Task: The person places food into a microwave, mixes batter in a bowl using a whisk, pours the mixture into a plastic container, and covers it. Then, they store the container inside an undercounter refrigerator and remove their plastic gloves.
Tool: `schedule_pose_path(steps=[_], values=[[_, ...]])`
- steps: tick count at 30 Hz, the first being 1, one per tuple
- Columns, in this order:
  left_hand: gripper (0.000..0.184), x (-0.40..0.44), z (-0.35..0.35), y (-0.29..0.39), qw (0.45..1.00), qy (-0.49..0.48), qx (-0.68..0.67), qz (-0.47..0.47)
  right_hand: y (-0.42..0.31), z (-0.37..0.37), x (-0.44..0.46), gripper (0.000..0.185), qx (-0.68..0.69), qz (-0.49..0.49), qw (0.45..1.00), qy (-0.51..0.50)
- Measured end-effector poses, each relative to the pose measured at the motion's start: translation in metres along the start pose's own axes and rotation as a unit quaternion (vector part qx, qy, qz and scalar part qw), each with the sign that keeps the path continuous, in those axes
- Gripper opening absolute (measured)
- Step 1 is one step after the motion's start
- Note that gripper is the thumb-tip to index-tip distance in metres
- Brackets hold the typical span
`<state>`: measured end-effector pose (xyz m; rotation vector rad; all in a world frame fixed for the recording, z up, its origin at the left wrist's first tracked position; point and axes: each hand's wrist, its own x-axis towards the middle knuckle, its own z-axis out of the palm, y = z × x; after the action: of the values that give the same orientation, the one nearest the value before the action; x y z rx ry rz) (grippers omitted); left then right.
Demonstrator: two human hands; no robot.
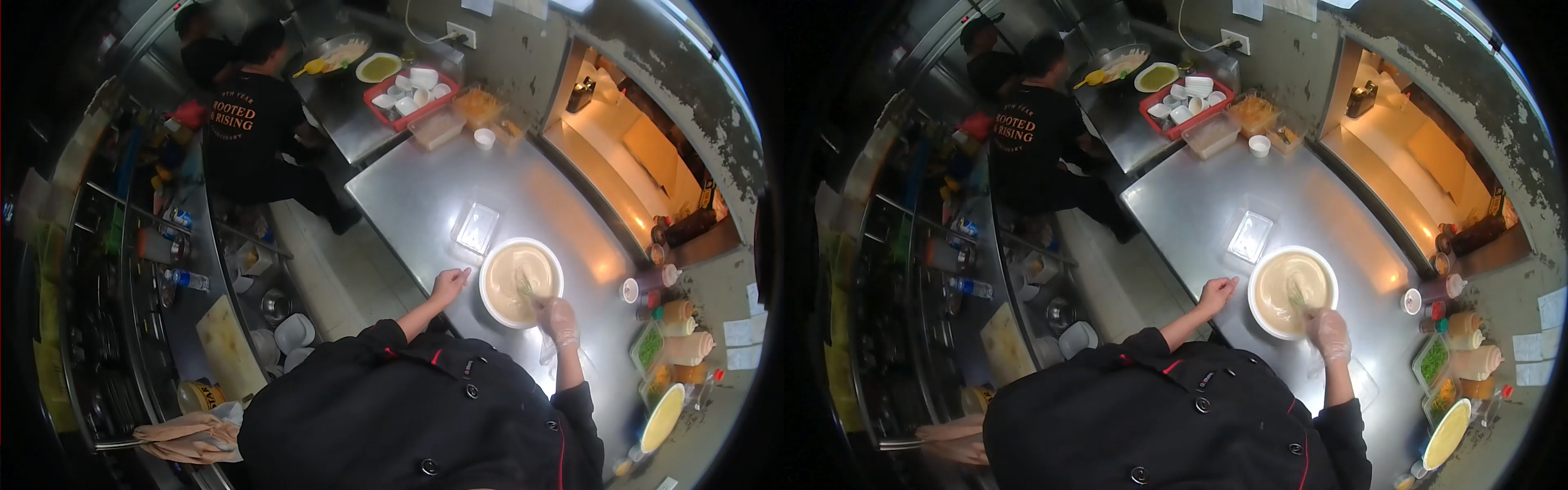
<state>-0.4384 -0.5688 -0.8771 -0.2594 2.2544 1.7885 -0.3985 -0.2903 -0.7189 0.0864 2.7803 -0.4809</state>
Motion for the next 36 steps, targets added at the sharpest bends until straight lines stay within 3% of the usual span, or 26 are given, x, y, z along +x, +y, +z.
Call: schedule_pose_path(steps=[1,4,7,8,11,14,17,23,28,32,36], values=[[0.036,-0.002,-0.001,0.006,0.999,-0.008,-0.014,-0.029,-0.011,-0.019,-0.008,0.019,-0.01,0.007,0.994,-0.105],[0.037,-0.003,-0.003,0.009,0.999,-0.026,-0.03,-0.01,0.026,-0.026,0.003,0.018,0.033,-0.011,0.986,-0.165],[0.032,0.003,0.004,-0.019,0.994,-0.002,-0.109,-0.028,0.056,-0.014,0.023,0.021,-0.047,-0.019,0.993,-0.104],[0.03,0.002,0.002,-0.022,0.995,-0.021,-0.094,-0.032,0.052,-0.012,0.03,0.025,-0.074,0.01,0.989,-0.129],[0.03,-0.006,-0.003,-0.011,0.994,-0.018,-0.091,-0.054,0.032,-0.025,0.024,0.031,0.003,0.025,0.993,-0.117],[0.032,-0.01,-0.011,0.0,0.994,-0.022,-0.097,-0.043,0.024,-0.034,0.02,0.023,0.093,0.028,0.99,-0.103],[0.035,-0.009,-0.011,0.001,0.992,-0.023,-0.113,-0.059,0.017,-0.046,0.011,0.025,0.153,0.086,0.982,-0.066],[0.035,-0.008,-0.005,0.0,0.99,-0.035,-0.127,-0.053,0.008,0.013,0.024,0.036,0.043,0.054,0.975,0.209],[0.036,-0.003,-0.002,0.009,0.991,-0.037,-0.119,-0.043,0.003,-0.007,-0.001,0.033,0.051,0.083,0.994,0.055],[0.036,-0.002,-0.005,0.003,0.992,-0.031,-0.114,-0.042,0.017,-0.03,-0.004,0.03,0.09,0.081,0.983,0.14],[0.033,-0.002,0.0,0.001,0.991,-0.071,-0.101,-0.049,-0.006,-0.004,-0.003,0.028,0.056,0.034,0.997,0.036]])
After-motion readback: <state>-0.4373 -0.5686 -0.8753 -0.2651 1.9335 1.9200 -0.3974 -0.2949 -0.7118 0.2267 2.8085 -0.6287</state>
